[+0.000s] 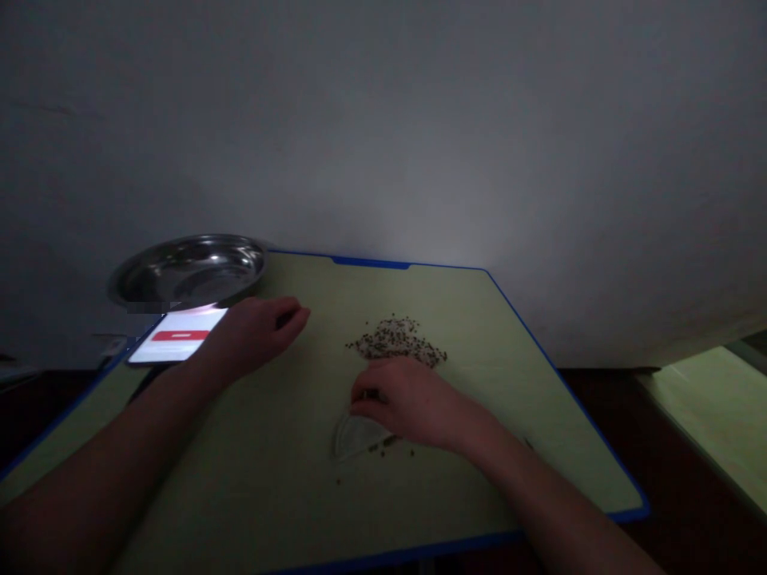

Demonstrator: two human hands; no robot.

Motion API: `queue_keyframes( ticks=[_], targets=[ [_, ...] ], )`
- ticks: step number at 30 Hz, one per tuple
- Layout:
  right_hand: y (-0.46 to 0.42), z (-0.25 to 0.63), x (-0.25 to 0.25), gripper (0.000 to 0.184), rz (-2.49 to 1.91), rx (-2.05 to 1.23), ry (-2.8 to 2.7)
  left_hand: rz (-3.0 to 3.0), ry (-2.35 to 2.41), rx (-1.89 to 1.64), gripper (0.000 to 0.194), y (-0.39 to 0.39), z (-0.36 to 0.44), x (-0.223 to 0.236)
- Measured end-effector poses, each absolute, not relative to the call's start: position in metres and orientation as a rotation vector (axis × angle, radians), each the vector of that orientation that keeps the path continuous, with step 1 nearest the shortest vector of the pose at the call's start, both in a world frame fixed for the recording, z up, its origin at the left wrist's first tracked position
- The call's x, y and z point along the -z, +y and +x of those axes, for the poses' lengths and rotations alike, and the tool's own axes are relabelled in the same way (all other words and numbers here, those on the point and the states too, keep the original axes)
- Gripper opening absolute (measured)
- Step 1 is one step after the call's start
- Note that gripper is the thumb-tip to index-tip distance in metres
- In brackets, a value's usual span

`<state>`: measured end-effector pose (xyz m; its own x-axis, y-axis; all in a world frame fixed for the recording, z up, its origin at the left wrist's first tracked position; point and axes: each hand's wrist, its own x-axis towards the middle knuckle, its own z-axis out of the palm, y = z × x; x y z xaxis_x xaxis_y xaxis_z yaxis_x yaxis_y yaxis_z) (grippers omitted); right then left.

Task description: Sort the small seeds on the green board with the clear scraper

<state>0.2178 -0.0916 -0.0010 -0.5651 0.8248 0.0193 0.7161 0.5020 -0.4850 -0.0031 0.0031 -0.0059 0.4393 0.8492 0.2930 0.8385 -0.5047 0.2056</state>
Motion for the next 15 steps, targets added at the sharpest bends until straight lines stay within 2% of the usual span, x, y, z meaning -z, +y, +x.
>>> queue_keyframes(
  ticks=[9,15],
  targets=[
    [-0.105,0.273,0.013,0.015,-1.682,-0.674,-2.098,2.646,1.523,-0.591,0.037,0.004,-0.003,0.006],
    [-0.129,0.261,0.021,0.017,-1.786,-0.697,-1.999,2.634,1.517,-0.578,0.037,0.003,-0.003,0.005]
  ],
)
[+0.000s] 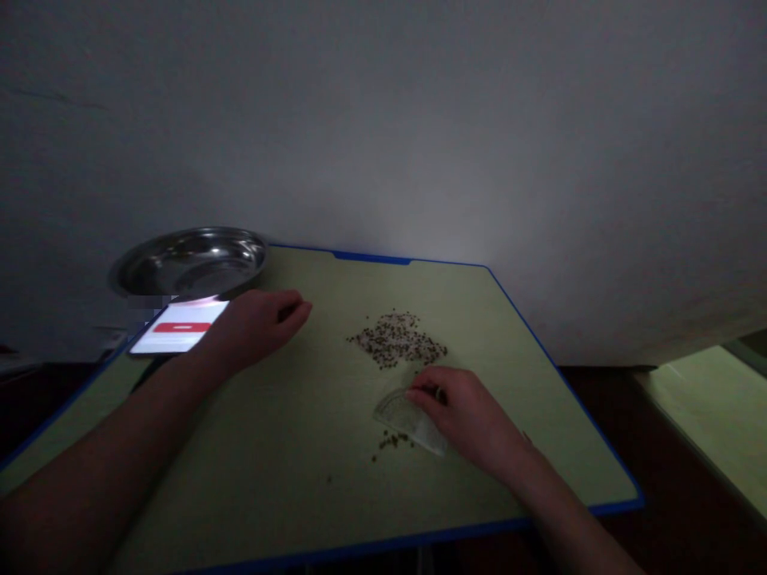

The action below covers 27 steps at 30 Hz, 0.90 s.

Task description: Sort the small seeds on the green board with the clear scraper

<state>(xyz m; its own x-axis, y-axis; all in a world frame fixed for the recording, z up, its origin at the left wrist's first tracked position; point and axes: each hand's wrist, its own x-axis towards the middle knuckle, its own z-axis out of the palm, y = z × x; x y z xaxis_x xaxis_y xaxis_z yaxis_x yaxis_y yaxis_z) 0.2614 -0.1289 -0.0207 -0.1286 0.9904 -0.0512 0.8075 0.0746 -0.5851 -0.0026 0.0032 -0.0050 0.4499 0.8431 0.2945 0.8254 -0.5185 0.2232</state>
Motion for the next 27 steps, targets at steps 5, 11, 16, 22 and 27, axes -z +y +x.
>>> queue_keyframes(
  ticks=[5,11,16,22,27],
  targets=[
    [-0.129,0.238,0.02,0.013,-1.686,-0.735,-2.067,2.622,1.528,-0.578,0.036,0.002,-0.003,0.004],
    [-0.108,0.215,0.011,0.011,-1.517,-0.615,-2.249,2.636,1.513,-0.577,0.036,0.002,-0.002,0.003],
    [-0.11,0.189,0.008,0.014,-1.302,-0.652,-2.477,2.652,1.511,-0.592,0.036,0.003,-0.002,0.005],
    [-0.12,0.207,0.005,0.012,-1.36,-0.766,-2.422,2.652,1.514,-0.576,0.038,0.003,-0.002,0.005],
    [-0.128,0.246,0.015,0.012,-1.607,-0.771,-2.166,2.643,1.524,-0.58,0.038,0.001,-0.001,0.005]
  ],
)
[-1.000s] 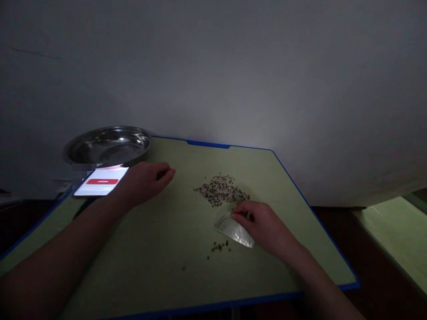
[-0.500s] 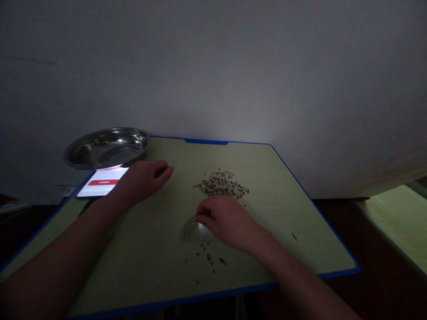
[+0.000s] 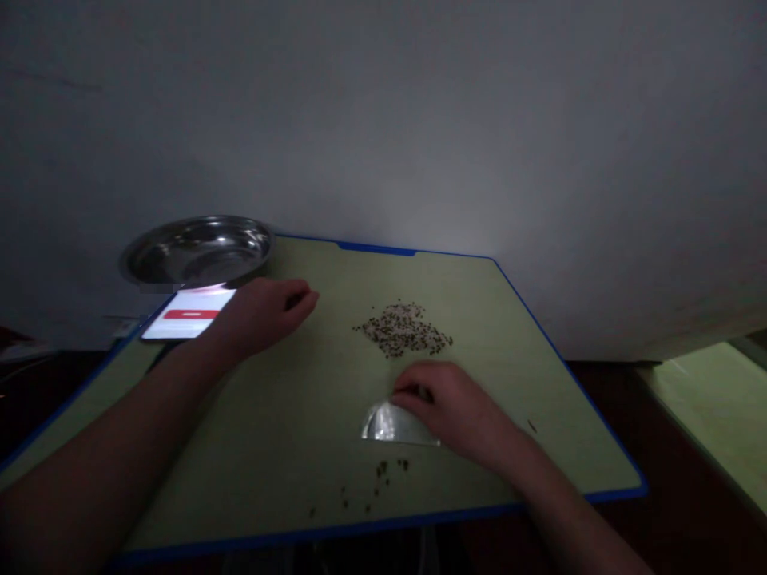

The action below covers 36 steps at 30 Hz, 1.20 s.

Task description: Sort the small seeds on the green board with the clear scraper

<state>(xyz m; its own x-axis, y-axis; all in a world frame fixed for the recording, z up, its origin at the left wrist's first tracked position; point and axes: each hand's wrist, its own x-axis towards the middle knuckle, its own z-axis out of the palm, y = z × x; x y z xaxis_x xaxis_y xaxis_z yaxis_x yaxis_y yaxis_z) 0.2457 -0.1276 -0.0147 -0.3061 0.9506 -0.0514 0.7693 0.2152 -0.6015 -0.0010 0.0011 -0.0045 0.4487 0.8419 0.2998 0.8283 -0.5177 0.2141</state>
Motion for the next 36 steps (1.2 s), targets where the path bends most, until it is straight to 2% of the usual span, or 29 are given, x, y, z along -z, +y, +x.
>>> queue_keyframes(
  ticks=[5,11,16,36],
  targets=[
    [-0.149,0.252,0.026,0.016,-1.765,-0.788,-1.985,2.641,1.539,-0.571,0.037,0.0,0.001,0.005],
    [-0.156,0.223,0.028,0.009,-1.633,-0.821,-2.041,2.642,1.537,-0.551,0.037,0.0,0.001,0.006],
    [-0.157,0.21,0.022,0.01,-1.503,-0.947,-2.14,2.634,1.517,-0.58,0.037,-0.001,0.001,0.006],
    [-0.151,0.219,0.005,0.012,-1.505,-0.995,-2.153,2.668,1.5,-0.577,0.038,-0.002,0.002,0.004]
  ],
)
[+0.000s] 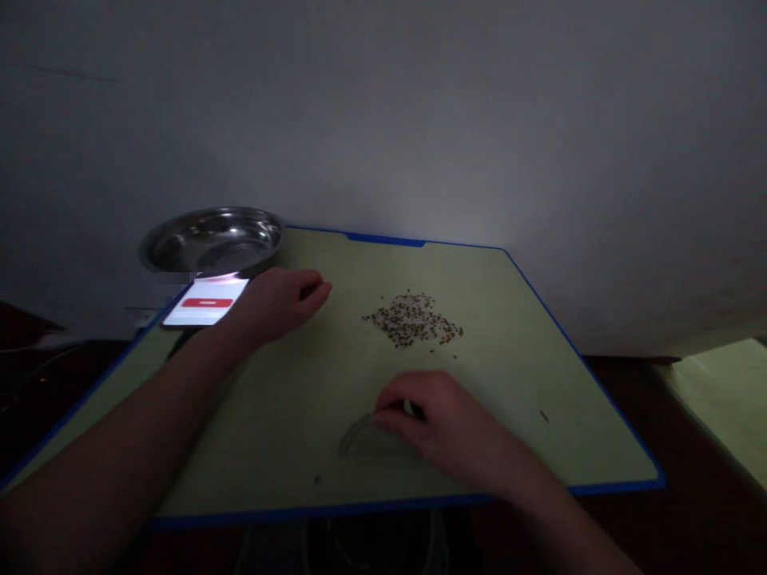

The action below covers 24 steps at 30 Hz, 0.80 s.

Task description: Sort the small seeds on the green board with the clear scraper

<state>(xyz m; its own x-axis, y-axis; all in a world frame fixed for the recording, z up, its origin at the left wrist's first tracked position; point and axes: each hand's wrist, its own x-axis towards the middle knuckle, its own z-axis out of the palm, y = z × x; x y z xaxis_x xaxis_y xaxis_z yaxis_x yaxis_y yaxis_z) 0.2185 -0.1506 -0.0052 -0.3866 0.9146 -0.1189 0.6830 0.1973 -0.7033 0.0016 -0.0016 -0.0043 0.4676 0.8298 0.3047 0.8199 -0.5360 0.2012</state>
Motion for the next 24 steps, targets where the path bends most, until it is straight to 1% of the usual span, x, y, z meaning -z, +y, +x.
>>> queue_keyframes(
  ticks=[6,12,19,24],
  targets=[
    [-0.113,0.191,0.008,0.012,-1.37,-0.882,-2.316,2.665,1.513,-0.537,0.038,-0.001,0.001,0.005],
    [-0.11,0.178,0.012,0.016,-1.179,-1.002,-2.484,2.642,1.502,-0.545,0.036,-0.001,0.001,0.004],
    [-0.125,0.189,0.011,0.016,-1.232,-1.119,-2.451,2.671,1.477,-0.592,0.037,-0.001,0.0,0.008],
    [-0.136,0.196,0.006,0.013,-1.354,-1.14,-2.358,2.674,1.489,-0.572,0.038,-0.001,0.001,0.007]
  ],
)
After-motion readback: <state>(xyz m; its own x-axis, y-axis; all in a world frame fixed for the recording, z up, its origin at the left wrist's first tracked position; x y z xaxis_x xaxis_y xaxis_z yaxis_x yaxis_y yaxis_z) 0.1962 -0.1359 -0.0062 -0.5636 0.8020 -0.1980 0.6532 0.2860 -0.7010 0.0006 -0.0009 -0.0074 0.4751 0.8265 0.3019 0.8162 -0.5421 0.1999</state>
